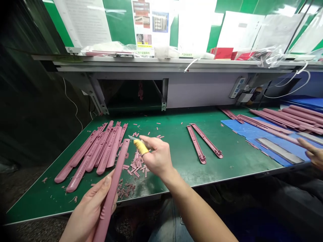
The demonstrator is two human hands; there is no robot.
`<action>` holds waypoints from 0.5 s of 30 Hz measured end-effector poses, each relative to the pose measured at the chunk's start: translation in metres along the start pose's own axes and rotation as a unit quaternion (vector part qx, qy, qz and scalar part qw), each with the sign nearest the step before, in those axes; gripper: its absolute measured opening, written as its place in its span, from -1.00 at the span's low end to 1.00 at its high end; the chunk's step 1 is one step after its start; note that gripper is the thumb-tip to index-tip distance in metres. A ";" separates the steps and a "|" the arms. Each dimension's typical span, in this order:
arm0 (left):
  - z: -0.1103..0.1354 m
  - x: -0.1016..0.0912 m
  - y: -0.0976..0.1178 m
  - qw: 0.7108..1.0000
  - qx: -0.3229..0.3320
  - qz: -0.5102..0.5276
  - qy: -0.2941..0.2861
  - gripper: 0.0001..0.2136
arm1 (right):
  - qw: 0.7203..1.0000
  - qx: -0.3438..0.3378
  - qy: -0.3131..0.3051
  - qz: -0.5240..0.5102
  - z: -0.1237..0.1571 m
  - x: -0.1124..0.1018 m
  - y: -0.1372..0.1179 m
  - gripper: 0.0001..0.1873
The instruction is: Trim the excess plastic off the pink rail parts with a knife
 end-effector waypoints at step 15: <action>0.012 0.003 -0.002 0.997 -0.025 0.065 -0.043 -0.54 | 0.998 0.026 -0.015 -0.049 0.012 -0.005 -0.002 -0.71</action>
Point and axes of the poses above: each hand's wrist, its own z-axis away from the middle knuckle, its own x-axis out of the palm, y = z × x, the point moved 4 cm from there along -z, towards the middle knuckle, and after that the axes turned 2 degrees about y, right-handed, at the moved point
